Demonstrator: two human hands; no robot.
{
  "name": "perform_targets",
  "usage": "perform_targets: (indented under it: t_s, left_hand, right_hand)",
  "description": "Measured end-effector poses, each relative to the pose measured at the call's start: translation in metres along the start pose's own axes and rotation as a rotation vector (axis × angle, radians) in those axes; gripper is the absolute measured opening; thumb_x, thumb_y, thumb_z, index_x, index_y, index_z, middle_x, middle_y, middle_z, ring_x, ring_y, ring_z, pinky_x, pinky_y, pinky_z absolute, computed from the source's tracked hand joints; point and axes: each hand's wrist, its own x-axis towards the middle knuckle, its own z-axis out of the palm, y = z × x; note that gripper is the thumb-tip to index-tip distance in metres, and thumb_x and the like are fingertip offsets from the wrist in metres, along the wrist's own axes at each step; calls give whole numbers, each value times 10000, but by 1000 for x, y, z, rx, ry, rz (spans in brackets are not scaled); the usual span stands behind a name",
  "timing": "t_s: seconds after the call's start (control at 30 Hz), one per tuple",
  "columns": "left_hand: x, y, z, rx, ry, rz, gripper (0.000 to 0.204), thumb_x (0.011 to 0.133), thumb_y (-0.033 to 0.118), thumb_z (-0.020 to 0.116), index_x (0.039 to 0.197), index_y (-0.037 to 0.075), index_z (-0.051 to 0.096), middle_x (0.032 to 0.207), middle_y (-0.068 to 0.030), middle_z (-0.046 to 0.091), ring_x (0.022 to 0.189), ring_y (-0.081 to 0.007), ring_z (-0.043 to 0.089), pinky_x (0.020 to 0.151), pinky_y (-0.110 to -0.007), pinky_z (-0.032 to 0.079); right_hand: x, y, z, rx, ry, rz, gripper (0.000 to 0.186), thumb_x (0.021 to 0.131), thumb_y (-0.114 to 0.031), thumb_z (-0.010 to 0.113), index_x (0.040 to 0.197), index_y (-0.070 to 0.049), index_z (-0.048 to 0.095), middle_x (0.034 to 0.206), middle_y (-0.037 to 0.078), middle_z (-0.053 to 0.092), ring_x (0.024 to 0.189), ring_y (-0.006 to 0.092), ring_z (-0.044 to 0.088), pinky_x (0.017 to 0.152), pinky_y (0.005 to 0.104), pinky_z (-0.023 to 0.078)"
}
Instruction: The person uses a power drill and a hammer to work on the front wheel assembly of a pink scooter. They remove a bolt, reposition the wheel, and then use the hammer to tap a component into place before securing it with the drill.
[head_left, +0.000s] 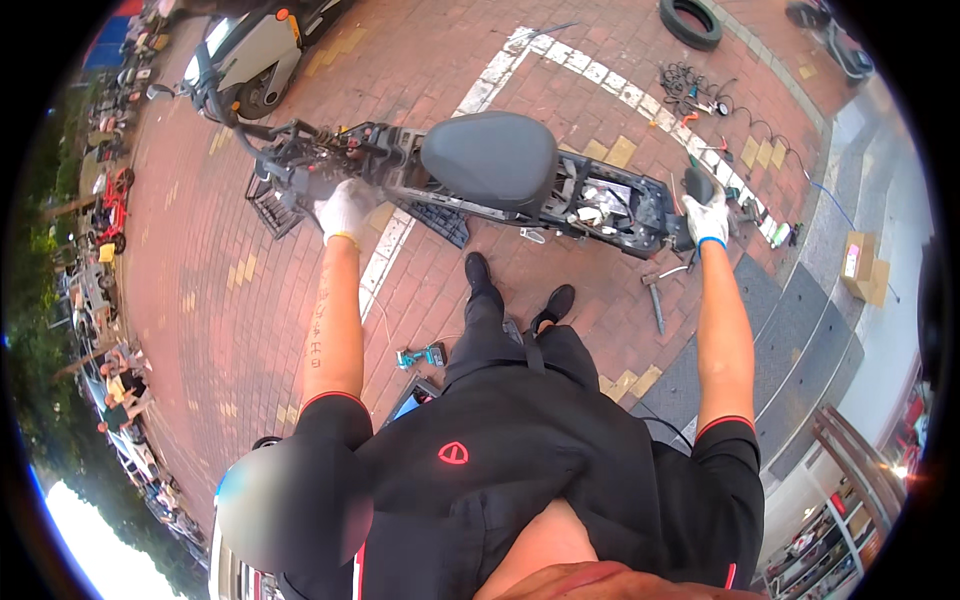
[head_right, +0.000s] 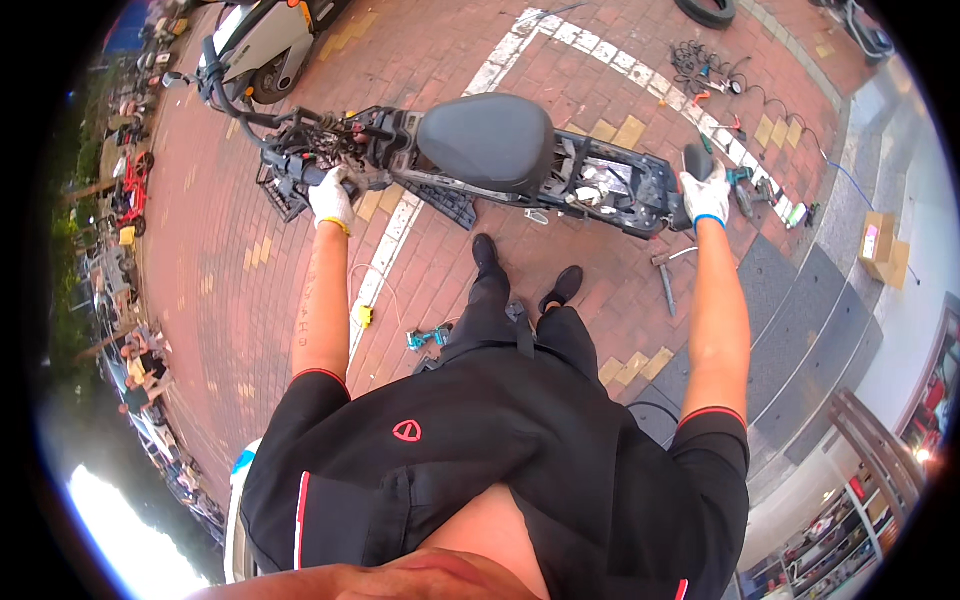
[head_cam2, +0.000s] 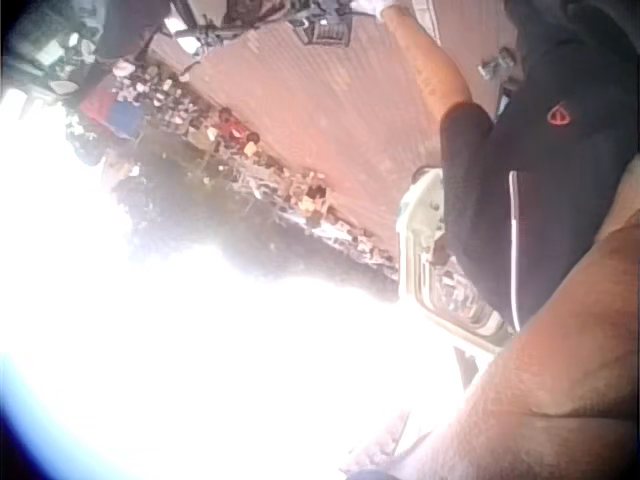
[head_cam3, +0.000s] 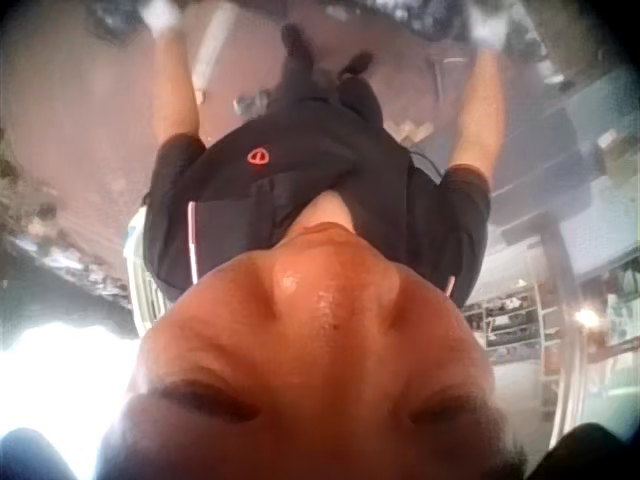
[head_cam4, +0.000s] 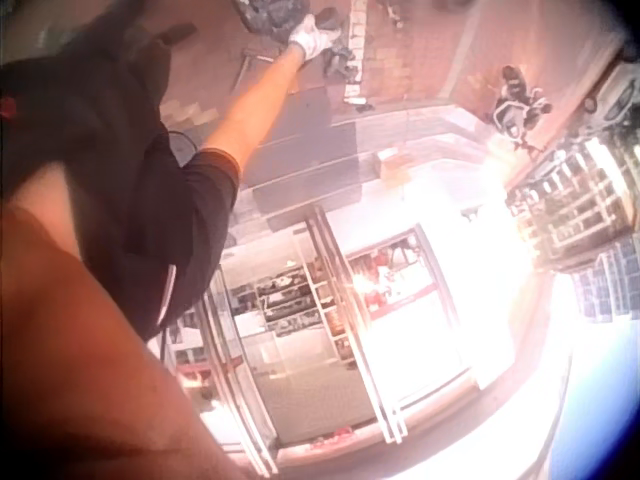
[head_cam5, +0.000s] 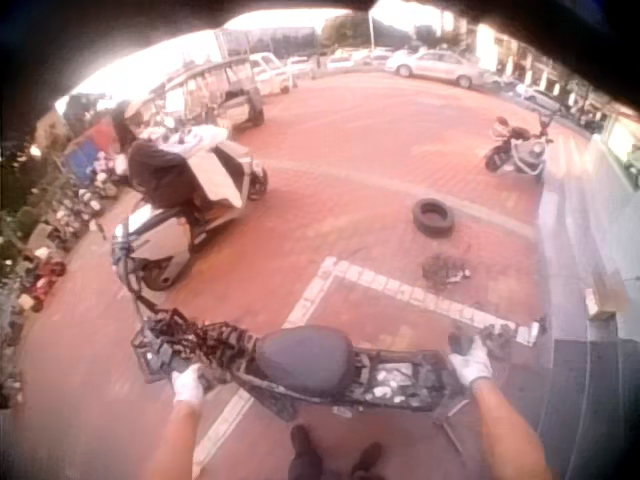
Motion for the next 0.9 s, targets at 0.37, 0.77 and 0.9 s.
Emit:
perform_targets:
  t_s: [0.37, 0.77, 0.9]
  left_hand:
    - [74, -12, -3, 342, 47, -158, 401, 822, 224, 773, 1097, -66, 732, 950, -106, 697, 772, -201, 651, 662, -365, 547]
    - [27, 0, -15, 169, 97, 3, 172, 904, 184, 713, 848, 35, 647, 677, -71, 623, 510, -187, 599, 435, -337, 500]
    - [19, 0, -3, 96, 141, 49, 178, 891, 140, 710, 803, 1, 642, 650, -92, 631, 439, -197, 575, 397, -334, 470]
  right_hand:
    - [31, 0, -23, 73, -188, 61, 972, 730, -342, 741, 1602, -150, 359, 1526, 291, 471, 1350, 445, 555, 1125, 461, 479]
    - [26, 10, -5, 266, -303, -3, 1003, 655, -269, 793, 1540, -12, 397, 1366, 281, 638, 1234, 378, 661, 1043, 414, 531]
    - [51, 37, 26, 310, -249, -34, 1023, 620, -220, 806, 1520, 23, 386, 1314, 282, 651, 1193, 387, 671, 1011, 420, 546]
